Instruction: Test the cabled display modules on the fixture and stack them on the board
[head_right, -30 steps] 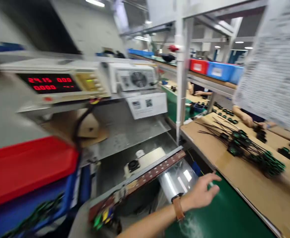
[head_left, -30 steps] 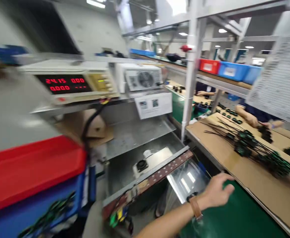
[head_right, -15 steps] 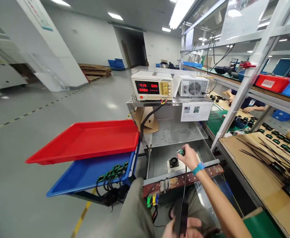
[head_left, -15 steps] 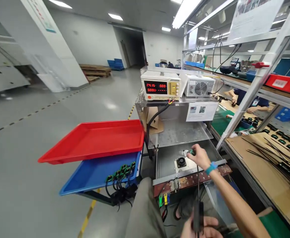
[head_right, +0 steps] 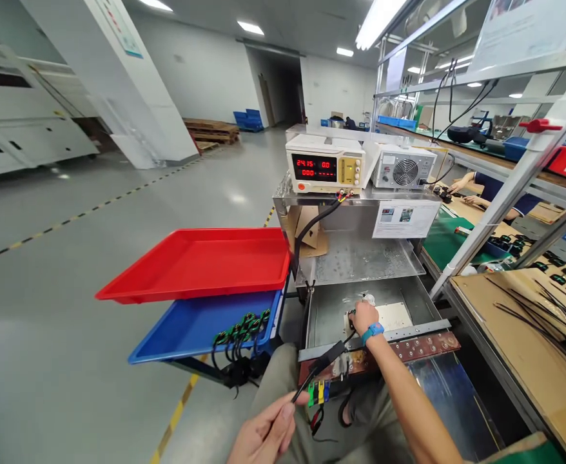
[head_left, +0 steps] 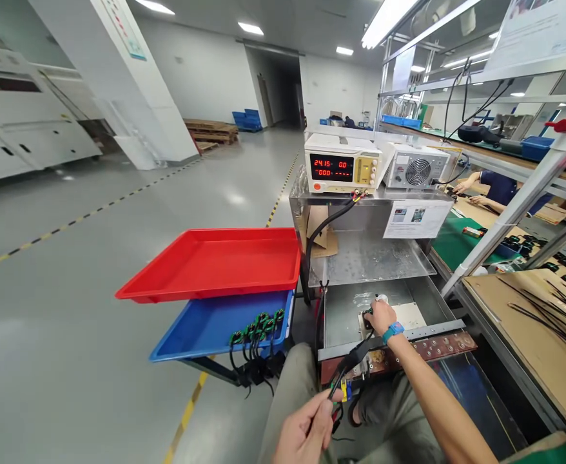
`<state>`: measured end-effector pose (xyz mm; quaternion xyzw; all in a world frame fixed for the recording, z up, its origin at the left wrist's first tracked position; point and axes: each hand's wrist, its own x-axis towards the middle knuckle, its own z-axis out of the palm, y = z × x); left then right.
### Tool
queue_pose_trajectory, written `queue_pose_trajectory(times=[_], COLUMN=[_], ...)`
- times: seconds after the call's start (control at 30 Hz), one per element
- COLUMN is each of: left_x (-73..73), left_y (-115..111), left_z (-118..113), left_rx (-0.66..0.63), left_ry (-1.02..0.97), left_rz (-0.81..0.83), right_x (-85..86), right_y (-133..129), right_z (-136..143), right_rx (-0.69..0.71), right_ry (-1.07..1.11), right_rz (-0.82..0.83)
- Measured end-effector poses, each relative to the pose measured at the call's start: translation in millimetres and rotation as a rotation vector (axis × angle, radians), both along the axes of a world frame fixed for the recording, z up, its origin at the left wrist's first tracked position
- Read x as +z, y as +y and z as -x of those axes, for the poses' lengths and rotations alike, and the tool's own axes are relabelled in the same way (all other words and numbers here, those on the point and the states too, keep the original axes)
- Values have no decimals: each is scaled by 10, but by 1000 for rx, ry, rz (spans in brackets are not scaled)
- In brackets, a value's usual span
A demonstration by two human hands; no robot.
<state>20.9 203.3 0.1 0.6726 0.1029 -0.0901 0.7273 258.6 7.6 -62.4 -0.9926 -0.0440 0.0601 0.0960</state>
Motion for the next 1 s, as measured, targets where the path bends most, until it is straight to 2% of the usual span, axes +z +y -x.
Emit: queue_pose_trajectory(times=[0.13, 0.23, 0.37, 0.5, 0.57, 0.67, 0.7, 0.77, 0.83, 0.87, 0.93, 1.0], left_x=[298, 419, 451, 357, 246, 12, -70, -206, -275, -278, -231, -148], left_y=[-127, -273, -455, -636, -740, -936, -1008, -1134, -1191, -1178, -1064, -859], left_z=[-229, -328, -400, -444, -461, -478, -477, -460, -419, -391, -338, -313], left_rx=[-37, -106, -187, -267, -318, -394, -402, -403, -406, -412, -343, -134], left_ry=[-253, -444, -745, -1022, -1123, -1259, -1316, -1445, -1559, -1573, -1463, -1127], left_rz=[-255, -455, -737, -888, -899, -861, -837, -766, -650, -575, -419, -312], right_x=[17, 26, 108, 302, 413, 549, 579, 613, 621, 619, 613, 612], right_y=[48, 110, 101, -91, -172, -157, -118, -17, 61, 78, 66, 20], right_z=[22, 35, -3, 12, 133, 493, 640, 922, 1143, 1227, 1355, 1458], right_rx=[-39, -81, -94, 7, 60, 151, 198, 270, 253, 221, 166, 144], right_ry=[4, 11, 43, 91, 101, 127, 186, 399, 589, 624, 569, 510], right_rz=[45, 51, 27, -65, -137, -265, -376, -724, -1085, -1203, -1289, -1333])
